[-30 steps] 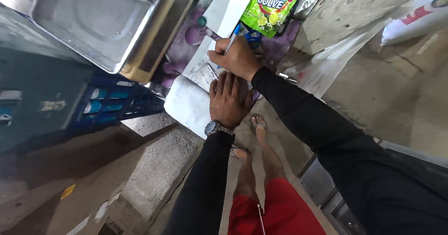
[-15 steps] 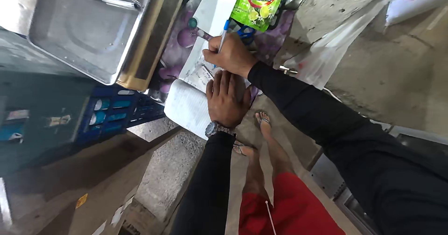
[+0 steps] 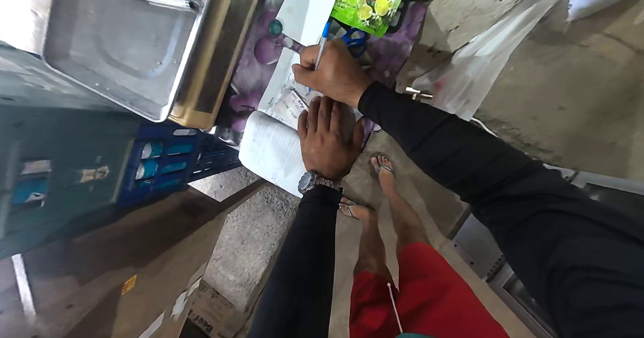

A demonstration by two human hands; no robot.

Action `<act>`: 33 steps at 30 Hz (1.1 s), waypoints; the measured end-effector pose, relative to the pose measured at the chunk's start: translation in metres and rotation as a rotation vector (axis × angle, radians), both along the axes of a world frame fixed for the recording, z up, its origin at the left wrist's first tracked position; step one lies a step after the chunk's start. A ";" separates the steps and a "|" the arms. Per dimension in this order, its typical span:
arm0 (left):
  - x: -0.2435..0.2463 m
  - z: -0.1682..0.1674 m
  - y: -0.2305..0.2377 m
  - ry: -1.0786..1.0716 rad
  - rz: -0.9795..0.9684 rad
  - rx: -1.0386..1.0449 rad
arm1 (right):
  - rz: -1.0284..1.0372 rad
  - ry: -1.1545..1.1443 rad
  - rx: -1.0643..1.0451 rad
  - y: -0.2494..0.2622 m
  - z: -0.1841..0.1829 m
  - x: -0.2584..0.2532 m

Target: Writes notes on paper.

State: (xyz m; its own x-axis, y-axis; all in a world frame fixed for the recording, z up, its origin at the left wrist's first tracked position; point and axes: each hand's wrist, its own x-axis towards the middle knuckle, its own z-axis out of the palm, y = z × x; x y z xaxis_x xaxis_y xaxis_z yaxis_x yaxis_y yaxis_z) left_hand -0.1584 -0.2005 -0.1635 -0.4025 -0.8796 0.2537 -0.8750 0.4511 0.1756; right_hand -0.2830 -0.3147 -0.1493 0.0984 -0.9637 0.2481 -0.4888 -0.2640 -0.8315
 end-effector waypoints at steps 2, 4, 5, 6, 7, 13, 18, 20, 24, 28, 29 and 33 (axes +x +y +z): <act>-0.001 -0.001 -0.002 0.012 0.005 -0.018 | -0.003 -0.001 0.006 -0.001 0.000 0.001; -0.001 0.000 -0.002 0.017 -0.001 -0.012 | -0.007 -0.006 0.017 0.000 0.001 0.001; -0.001 0.000 -0.002 0.021 -0.003 -0.011 | -0.009 -0.010 0.017 0.000 0.001 0.000; -0.001 0.000 -0.002 0.024 -0.002 -0.016 | -0.006 -0.010 0.019 0.000 0.002 0.000; -0.001 0.000 -0.002 0.024 -0.001 -0.019 | -0.005 -0.011 0.020 0.000 0.002 0.000; -0.001 0.000 -0.002 0.013 0.004 -0.025 | -0.022 -0.011 0.011 0.000 0.002 0.000; 0.000 -0.001 -0.002 0.012 0.002 -0.016 | -0.015 -0.009 0.009 -0.001 0.001 0.000; -0.001 -0.001 -0.002 0.009 0.005 -0.015 | -0.024 -0.016 0.010 -0.001 0.001 0.000; 0.000 0.000 -0.003 0.005 0.006 -0.009 | -0.115 -0.038 0.059 -0.001 0.005 -0.010; 0.000 -0.001 -0.002 0.016 0.001 -0.018 | -0.152 -0.031 0.075 0.000 -0.001 -0.011; 0.000 0.000 -0.003 0.011 0.003 -0.016 | -0.149 -0.026 0.071 0.000 -0.001 -0.010; -0.001 0.001 -0.003 0.000 0.007 0.001 | -0.129 0.001 0.045 -0.002 0.000 -0.008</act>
